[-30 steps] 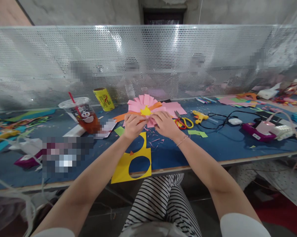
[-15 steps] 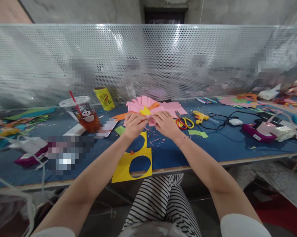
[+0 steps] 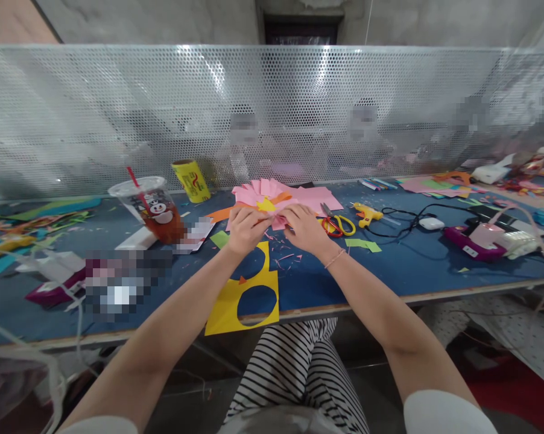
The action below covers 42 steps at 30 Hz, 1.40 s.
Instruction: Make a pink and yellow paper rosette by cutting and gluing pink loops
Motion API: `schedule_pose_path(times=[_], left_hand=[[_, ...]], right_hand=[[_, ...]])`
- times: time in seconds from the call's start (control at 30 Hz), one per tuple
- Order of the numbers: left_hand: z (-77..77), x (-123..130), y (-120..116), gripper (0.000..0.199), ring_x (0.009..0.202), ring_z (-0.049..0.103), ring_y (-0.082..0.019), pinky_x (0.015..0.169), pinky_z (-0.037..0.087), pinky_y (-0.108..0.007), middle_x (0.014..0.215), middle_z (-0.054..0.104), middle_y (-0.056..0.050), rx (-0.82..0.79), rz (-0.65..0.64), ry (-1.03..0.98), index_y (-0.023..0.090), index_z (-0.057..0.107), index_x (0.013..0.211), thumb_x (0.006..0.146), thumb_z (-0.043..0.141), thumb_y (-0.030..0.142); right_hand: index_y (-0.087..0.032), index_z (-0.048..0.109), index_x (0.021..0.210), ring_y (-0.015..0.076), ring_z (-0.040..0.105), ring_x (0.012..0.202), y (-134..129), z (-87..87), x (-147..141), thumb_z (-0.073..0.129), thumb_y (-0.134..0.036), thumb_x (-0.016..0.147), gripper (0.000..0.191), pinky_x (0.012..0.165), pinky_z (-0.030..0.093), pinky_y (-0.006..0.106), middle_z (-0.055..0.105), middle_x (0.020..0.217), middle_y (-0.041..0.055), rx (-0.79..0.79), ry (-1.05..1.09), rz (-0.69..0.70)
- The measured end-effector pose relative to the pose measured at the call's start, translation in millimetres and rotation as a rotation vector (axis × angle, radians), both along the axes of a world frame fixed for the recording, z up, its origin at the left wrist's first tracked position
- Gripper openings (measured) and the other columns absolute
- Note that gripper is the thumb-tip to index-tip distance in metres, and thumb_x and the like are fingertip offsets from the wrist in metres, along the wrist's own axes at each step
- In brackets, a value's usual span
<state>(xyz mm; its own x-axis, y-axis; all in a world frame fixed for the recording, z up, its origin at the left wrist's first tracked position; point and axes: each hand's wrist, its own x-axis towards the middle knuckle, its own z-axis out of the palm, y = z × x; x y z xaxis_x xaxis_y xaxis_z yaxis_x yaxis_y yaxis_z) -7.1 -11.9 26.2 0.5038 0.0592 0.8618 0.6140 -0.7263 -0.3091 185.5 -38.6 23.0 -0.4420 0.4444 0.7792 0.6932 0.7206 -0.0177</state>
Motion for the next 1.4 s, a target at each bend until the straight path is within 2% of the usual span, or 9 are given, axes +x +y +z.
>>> schedule_pose_path(times=[0.43, 0.53, 0.6, 0.7, 0.8, 0.9, 1.17, 1.3, 1.4], left_hand=[[6.6, 3.9, -6.4, 0.019, 0.079, 0.052, -0.016, 0.071, 0.032, -0.035, 0.079, 0.065, -0.003, -0.055, 0.025, 0.014, 0.026, 0.065, 0.078, 0.083, 0.048, 0.020], [5.2, 7.0, -2.2, 0.016, 0.076, 0.051, -0.016, 0.072, 0.033, -0.035, 0.074, 0.064, -0.003, -0.097, 0.022, -0.086, 0.025, 0.065, 0.075, 0.081, 0.051, 0.020], [5.4, 10.2, 0.9, 0.012, 0.077, 0.052, -0.017, 0.071, 0.035, -0.034, 0.074, 0.063, -0.003, -0.185, 0.003, -0.220, 0.023, 0.065, 0.079, 0.079, 0.053, 0.021], [7.9, 16.0, 2.6, 0.014, 0.073, 0.052, -0.015, 0.065, 0.039, -0.029, 0.076, 0.061, -0.002, -0.459, -0.100, -0.447, 0.020, 0.062, 0.088, 0.075, 0.058, 0.023], [9.3, 21.3, 0.8, 0.010, 0.061, 0.046, -0.011, 0.055, 0.036, -0.024, 0.064, 0.051, 0.002, -0.772, -0.274, -0.616, 0.017, 0.057, 0.072, 0.069, 0.063, 0.024], [6.2, 25.3, -1.2, 0.018, 0.056, 0.041, -0.008, 0.053, 0.034, -0.022, 0.058, 0.042, 0.005, -0.968, -0.378, -0.745, 0.016, 0.050, 0.065, 0.066, 0.064, 0.027], [-3.0, 27.4, 6.2, 0.028, 0.068, 0.049, -0.010, 0.064, 0.040, -0.022, 0.071, 0.051, 0.002, -1.188, -0.412, -0.931, 0.015, 0.057, 0.081, 0.058, 0.069, 0.027], [5.7, 23.3, 6.4, 0.047, 0.082, 0.053, -0.013, 0.071, 0.042, -0.023, 0.092, 0.059, -0.004, -1.253, -0.475, -0.944, 0.016, 0.057, 0.099, 0.055, 0.071, 0.023], [15.9, 16.5, 0.4, 0.040, 0.088, 0.056, -0.015, 0.071, 0.043, -0.023, 0.102, 0.060, -0.006, -1.361, -0.533, -0.910, 0.018, 0.059, 0.101, 0.063, 0.065, 0.028]], right_hand=[[-0.021, 0.052, 0.105, 0.0233, 0.048, 0.101, 0.1, 2.5, 2.0, 0.049, -0.015, 0.073, 0.033, 0.088, 0.037, 0.042, 0.055, 0.103, 0.0075, -0.006, -0.022, 0.032], [-0.020, 0.047, 0.113, 0.0245, 0.046, 0.105, 1.1, -0.4, 2.5, 0.049, -0.019, 0.076, 0.037, 0.091, 0.037, 0.043, 0.052, 0.109, 0.0100, 0.042, 0.069, 0.008], [-0.018, 0.041, 0.119, 0.0262, 0.044, 0.109, 2.4, -2.1, 4.2, 0.051, -0.026, 0.077, 0.044, 0.093, 0.037, 0.046, 0.049, 0.114, 0.0127, 0.093, 0.172, -0.028], [-0.019, 0.033, 0.126, 0.0287, 0.040, 0.113, 5.2, -2.4, 9.1, 0.056, -0.036, 0.074, 0.059, 0.095, 0.035, 0.051, 0.042, 0.119, 0.0145, 0.144, 0.277, -0.061], [-0.019, 0.026, 0.130, 0.0291, 0.035, 0.119, 8.9, -1.8, 13.8, 0.058, -0.037, 0.073, 0.068, 0.098, 0.033, 0.052, 0.035, 0.124, 0.0157, 0.133, 0.376, -0.063], [-0.018, 0.027, 0.130, 0.0276, 0.036, 0.119, 14.6, -3.8, 15.5, 0.059, -0.035, 0.072, 0.069, 0.099, 0.034, 0.050, 0.035, 0.124, 0.0160, 0.080, 0.504, -0.059], [-0.019, 0.048, 0.113, 0.0186, 0.053, 0.095, 29.7, -11.7, 16.6, 0.061, -0.037, 0.069, 0.050, 0.086, 0.044, 0.036, 0.055, 0.107, 0.0082, -0.284, 0.767, 0.016], [-0.018, 0.054, 0.108, 0.0195, 0.055, 0.090, 33.1, -11.6, 20.0, 0.064, -0.037, 0.064, 0.049, 0.086, 0.043, 0.037, 0.059, 0.101, 0.0068, -0.374, 0.802, 0.005], [-0.018, 0.055, 0.108, 0.0202, 0.055, 0.091, 33.7, -12.6, 21.3, 0.065, -0.036, 0.063, 0.050, 0.086, 0.043, 0.037, 0.059, 0.101, 0.0069, -0.410, 0.796, 0.020]])
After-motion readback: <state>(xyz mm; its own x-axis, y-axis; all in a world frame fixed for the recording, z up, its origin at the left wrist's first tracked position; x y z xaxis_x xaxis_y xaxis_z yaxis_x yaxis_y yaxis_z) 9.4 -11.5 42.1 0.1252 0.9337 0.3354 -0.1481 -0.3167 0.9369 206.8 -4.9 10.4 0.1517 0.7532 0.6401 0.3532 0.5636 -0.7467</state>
